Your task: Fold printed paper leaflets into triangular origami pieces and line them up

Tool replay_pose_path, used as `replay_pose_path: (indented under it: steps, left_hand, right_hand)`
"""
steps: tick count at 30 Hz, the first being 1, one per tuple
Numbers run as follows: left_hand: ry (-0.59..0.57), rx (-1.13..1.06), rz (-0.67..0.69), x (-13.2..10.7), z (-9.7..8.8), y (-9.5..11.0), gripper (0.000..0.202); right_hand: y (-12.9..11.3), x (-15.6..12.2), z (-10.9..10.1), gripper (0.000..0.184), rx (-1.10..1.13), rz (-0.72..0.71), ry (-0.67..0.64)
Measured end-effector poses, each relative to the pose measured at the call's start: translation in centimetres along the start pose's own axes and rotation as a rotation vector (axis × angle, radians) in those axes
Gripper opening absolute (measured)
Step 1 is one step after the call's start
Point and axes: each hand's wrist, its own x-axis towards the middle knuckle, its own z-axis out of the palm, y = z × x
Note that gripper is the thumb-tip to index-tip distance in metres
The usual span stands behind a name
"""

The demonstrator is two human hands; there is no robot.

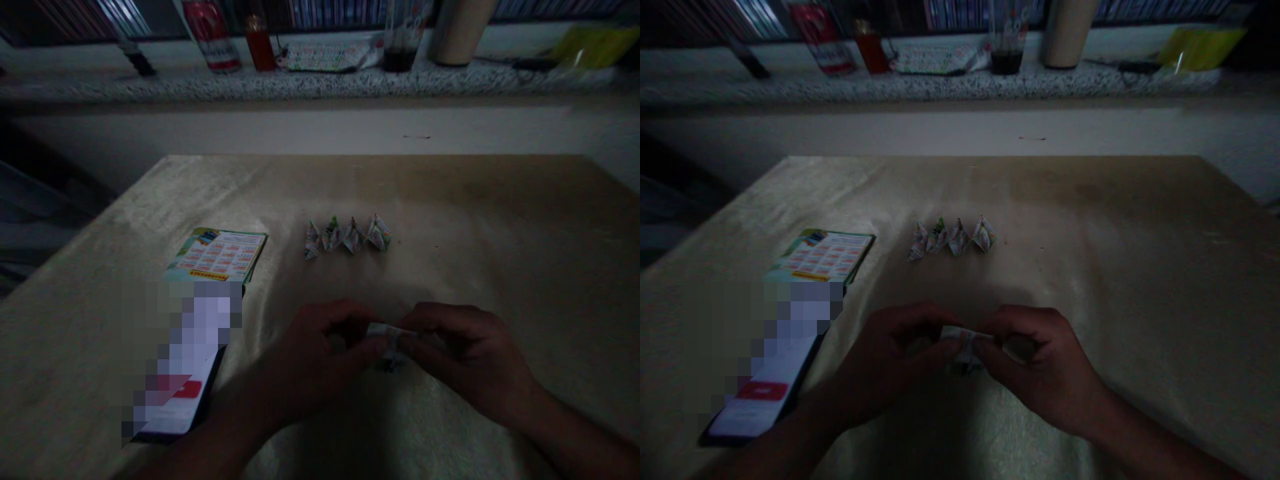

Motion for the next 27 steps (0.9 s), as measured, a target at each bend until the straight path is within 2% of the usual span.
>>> replay_pose_path:
  steps: [7,11,14,17,19,23,25,27]
  left_hand:
    - [-0.089,0.018,-0.033,0.0,0.0,-0.2,0.013]
    - [-0.090,0.102,0.071,-0.4,0.0,-0.2,0.013]
    - [-0.060,0.121,0.150,-0.7,0.3,-0.2,0.013]
    - [-0.033,0.109,0.170,-0.8,0.6,-0.3,0.013]
    - [0.018,0.076,0.134,-0.7,0.9,-0.4,0.013]
    - [0.198,-0.120,0.038,-0.4,1.3,-0.4,0.010]
    - [0.213,-0.196,0.025,-0.3,1.4,-0.3,0.010]
    - [0.163,-0.186,0.017,-0.2,1.3,-0.3,0.010]
  right_hand:
    - [0.6,-0.2,0.6,0.015,0.034,0.057,-0.059]
    - [0.7,-0.7,0.7,0.017,0.113,0.057,-0.062]
    - [0.5,-1.0,0.5,0.016,0.133,0.043,-0.069]
    - [0.3,-0.9,0.4,0.012,0.138,0.057,-0.079]
    - [0.3,-0.6,0.4,0.011,0.183,0.091,-0.042]
    - [0.4,-0.2,0.2,0.022,0.319,0.141,0.000]
    - [0.4,-0.2,0.1,0.013,0.283,0.131,0.030]
    - [0.5,-0.1,0.0,0.008,0.205,0.110,0.063]
